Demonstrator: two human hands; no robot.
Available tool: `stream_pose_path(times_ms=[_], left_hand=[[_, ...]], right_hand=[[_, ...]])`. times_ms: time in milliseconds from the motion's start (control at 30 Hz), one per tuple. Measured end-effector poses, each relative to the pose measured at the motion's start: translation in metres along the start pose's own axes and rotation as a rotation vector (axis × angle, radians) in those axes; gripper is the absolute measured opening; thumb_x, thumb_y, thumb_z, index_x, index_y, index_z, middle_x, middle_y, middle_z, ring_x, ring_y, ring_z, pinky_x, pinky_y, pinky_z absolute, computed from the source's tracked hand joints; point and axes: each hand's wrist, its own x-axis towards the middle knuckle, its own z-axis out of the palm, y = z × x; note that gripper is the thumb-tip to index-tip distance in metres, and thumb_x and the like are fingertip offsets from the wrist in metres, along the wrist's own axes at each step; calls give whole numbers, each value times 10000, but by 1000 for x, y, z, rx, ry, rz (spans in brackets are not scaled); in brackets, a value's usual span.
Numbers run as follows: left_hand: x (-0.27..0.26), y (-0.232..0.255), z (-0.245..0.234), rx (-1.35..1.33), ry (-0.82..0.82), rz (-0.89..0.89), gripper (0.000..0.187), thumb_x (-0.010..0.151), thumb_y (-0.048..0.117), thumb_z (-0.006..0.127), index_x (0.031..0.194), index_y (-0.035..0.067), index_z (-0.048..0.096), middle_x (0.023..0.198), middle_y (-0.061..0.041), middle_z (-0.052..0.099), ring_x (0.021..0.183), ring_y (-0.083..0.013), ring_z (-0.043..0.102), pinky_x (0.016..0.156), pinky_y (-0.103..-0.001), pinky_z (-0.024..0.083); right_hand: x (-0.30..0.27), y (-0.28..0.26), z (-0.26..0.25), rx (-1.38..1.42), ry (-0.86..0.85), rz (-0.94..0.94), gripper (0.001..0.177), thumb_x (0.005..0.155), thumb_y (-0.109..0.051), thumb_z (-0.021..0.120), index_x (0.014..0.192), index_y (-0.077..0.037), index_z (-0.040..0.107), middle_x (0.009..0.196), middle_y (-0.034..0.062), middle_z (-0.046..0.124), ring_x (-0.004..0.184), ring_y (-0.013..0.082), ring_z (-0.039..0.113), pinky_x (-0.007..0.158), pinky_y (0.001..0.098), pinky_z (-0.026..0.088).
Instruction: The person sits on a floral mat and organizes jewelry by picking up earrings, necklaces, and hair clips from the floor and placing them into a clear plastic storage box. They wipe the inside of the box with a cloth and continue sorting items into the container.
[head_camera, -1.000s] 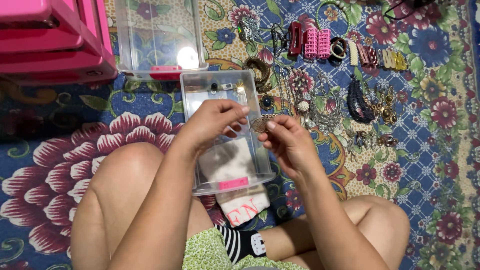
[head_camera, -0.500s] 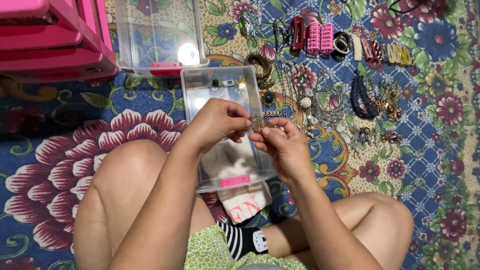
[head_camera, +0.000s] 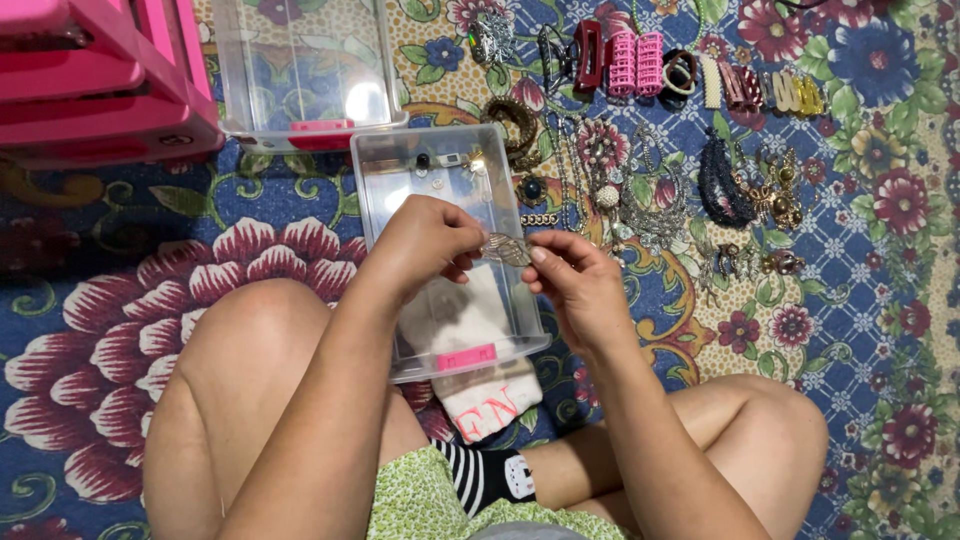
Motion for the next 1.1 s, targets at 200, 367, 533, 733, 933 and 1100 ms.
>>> stream_pose_path(times_ms=[200, 367, 533, 733, 933, 1100], left_hand=[[1, -3, 4, -57, -57, -7, 181, 857, 109, 741, 895, -66, 763, 731, -107, 720, 577, -158, 657, 487, -299, 578], [3, -4, 7, -115, -71, -30, 194, 868, 115, 746, 908, -75, 750, 729, -105, 716, 576, -159, 667, 499, -301, 588], [-1, 0, 6, -112, -67, -65, 219, 895, 145, 719, 904, -70, 757, 738, -106, 726, 566, -163, 662, 512, -300, 575], [-2, 1, 10, -3, -75, -36, 170, 841, 84, 738, 895, -74, 772, 762, -114, 728, 596, -176, 663, 545, -317, 570], [-9, 7, 23, 23, -118, -70, 212, 871, 134, 726, 939, -62, 766, 775, -103, 726, 600, -176, 649, 550, -317, 552], [-13, 6, 29, 27, -155, -68, 257, 889, 196, 731, 1038, -12, 754, 807, -85, 705, 629, -163, 639, 542, -318, 547]], right_hand=[[3, 7, 6, -57, 18, -21, 228, 953, -37, 685, 1168, 36, 673, 966, 74, 704, 782, 124, 688, 674, 232, 557], [4, 7, 2, -60, 30, -1, 215, 954, -37, 688, 1157, 30, 668, 954, 74, 700, 794, 126, 686, 685, 237, 556], [8, 14, 4, -13, 41, -10, 219, 950, -44, 696, 1155, 22, 655, 924, 75, 692, 764, 126, 672, 676, 242, 553], [5, 14, 0, -24, 3, 40, 216, 954, -56, 685, 1155, 21, 670, 897, 76, 703, 740, 128, 675, 661, 244, 552], [-1, -4, -39, -18, 19, 30, 187, 949, -56, 689, 1120, 17, 678, 896, 88, 712, 756, 151, 696, 666, 257, 567], [-3, -40, -133, 16, 290, 22, 199, 958, -39, 660, 1147, 19, 641, 902, 127, 700, 769, 180, 697, 705, 276, 598]])
